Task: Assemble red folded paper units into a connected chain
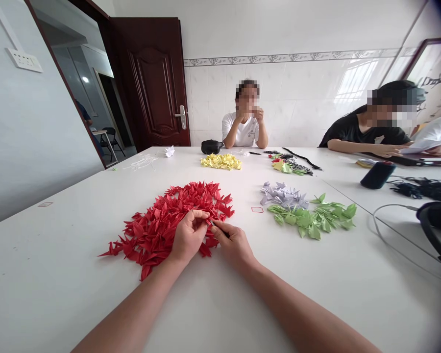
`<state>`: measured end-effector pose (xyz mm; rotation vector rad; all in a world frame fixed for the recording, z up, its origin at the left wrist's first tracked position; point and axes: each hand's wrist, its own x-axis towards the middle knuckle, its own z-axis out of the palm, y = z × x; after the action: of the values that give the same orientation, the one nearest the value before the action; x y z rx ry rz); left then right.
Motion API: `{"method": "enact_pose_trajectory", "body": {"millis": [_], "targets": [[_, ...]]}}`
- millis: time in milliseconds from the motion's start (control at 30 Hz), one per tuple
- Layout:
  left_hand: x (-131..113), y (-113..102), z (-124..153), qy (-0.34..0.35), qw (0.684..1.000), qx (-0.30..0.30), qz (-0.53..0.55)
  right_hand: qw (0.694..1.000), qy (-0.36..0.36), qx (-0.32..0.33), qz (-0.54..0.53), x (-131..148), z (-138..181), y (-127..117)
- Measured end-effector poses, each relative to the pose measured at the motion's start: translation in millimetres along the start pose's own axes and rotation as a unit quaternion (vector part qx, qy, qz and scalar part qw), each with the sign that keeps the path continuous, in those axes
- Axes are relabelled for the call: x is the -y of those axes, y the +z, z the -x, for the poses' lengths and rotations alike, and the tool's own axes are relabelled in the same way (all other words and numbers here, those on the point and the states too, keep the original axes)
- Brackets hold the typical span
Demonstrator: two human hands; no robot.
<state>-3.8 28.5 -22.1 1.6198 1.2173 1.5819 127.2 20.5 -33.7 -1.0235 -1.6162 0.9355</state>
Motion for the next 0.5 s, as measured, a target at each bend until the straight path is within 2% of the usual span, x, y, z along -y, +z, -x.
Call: {"method": "enact_pose_trajectory", "body": {"millis": [500], "targets": [[-2.5, 0.8, 0.7, -0.008, 1.000, 0.000, 0.010, 1.000, -0.007, -0.006, 0.010, -2.3, -0.2, -0.4]]}}
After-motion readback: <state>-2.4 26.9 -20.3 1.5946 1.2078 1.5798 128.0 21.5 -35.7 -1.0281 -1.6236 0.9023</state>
